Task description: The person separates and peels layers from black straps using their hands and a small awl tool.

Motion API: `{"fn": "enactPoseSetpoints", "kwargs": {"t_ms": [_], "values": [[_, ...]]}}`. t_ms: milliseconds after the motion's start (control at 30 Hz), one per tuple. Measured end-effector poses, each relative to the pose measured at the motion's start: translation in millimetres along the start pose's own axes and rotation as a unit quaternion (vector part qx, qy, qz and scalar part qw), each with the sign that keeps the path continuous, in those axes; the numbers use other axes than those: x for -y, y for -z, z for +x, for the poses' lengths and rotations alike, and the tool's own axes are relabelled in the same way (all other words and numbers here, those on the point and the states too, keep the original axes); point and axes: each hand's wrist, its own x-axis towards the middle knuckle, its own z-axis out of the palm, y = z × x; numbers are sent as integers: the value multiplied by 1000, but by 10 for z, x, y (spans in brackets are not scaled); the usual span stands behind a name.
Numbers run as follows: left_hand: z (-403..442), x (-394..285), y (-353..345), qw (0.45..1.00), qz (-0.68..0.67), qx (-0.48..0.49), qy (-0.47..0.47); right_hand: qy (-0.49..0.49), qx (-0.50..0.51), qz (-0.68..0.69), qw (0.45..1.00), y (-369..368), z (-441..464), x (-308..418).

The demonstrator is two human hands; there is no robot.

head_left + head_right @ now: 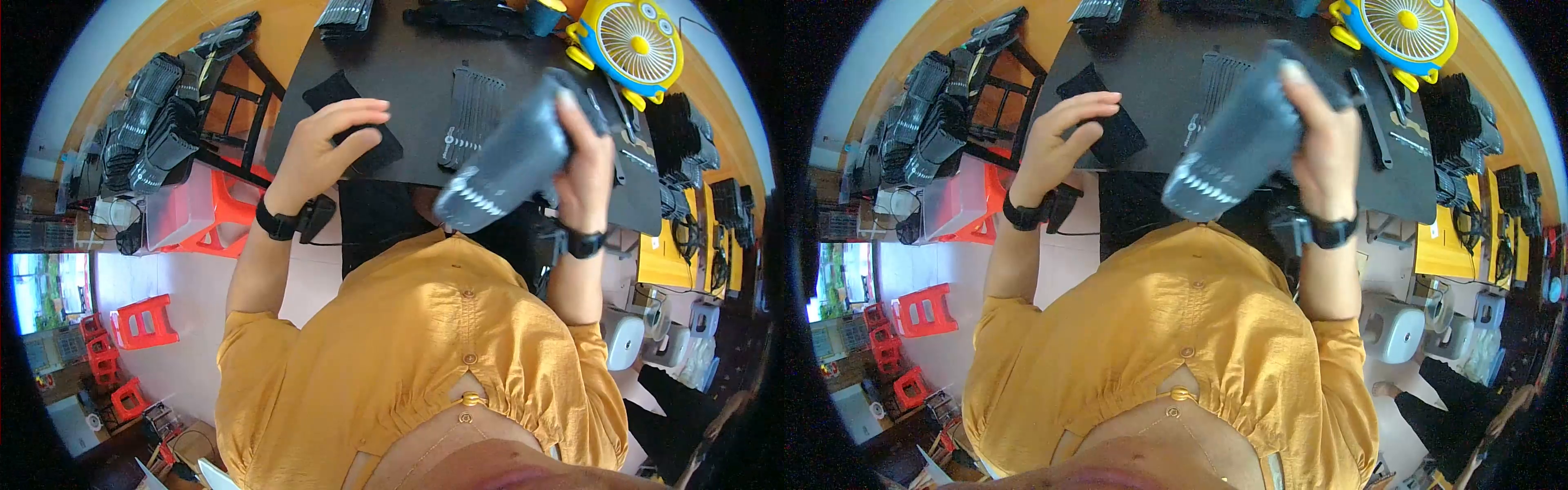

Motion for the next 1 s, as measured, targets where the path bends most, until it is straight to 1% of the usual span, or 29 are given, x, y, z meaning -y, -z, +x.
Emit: {"fn": "enactPoseSetpoints", "kwargs": {"t_ms": [33,67,100,133,200,233,267,300,333,400,467,533,600,633,667,700,733,767,800,833,867,933,967,1000], "values": [[76,-158,-62,983,-167,-4,80,9,22,-32,999,-187,-10,-30],[154,-284,-154,931,-329,-7,157,-39,45,-25,998,-327,-35,-55],[235,-368,-267,915,-372,2,155,-53,51,-42,996,-464,-30,-97],[292,-556,-325,916,-363,11,171,-59,74,-37,995,-525,3,-193],[365,-563,-474,898,-391,-12,202,-62,105,14,992,-575,19,-281],[376,-546,-484,898,-391,-13,201,-95,106,2,990,-576,-11,-225],[389,-525,-491,877,-430,-39,209,-96,106,2,990,-525,-14,-228],[402,-501,-502,855,-467,-66,217,-118,146,14,982,-444,-9,-241],[415,-479,-521,854,-468,-66,218,-141,185,27,972,-405,-17,-253],[428,-429,-573,827,-510,-116,208,-138,168,6,976,-415,-75,-347],[437,-361,-628,816,-529,-124,198,-169,208,30,963,-355,-88,-410],[457,-360,-647,762,-603,-130,197,-177,199,31,963,-373,-91,-429],[459,-324,-690,761,-604,-135,196,-195,207,78,956,-365,-78,-460],[459,-314,-706,759,-605,-141,195,-195,207,78,955,-378,-85,-434],[466,-323,-717,759,-605,-141,195,-187,207,38,959,-405,-110,-378],[474,-338,-731,766,-590,-170,192,-179,207,-3,962,-422,-132,-343],[480,-354,-744,772,-574,-200,188,-179,209,-3,961,-425,-147,-343],[475,-365,-764,773,-571,-204,189,-142,204,-82,965,-435,-158,-356],[459,-389,-766,803,-528,-203,186,-103,199,-158,962,-455,-169,-382],[432,-420,-727,832,-483,-202,183,-103,174,-158,967,-428,-168,-429],[334,-477,-631,852,-445,-138,239,-88,155,-178,968,-417,-170,-381],[231,-359,-347,866,-405,-49,289,-91,120,-147,978,-249,-88,-449],[200,-162,-219,906,-307,-71,283,-101,116,-88,984,-215,-75,-420],[189,-23,-48,928,-195,-114,297,-112,110,-29,987,-206,-82,-333]]}}
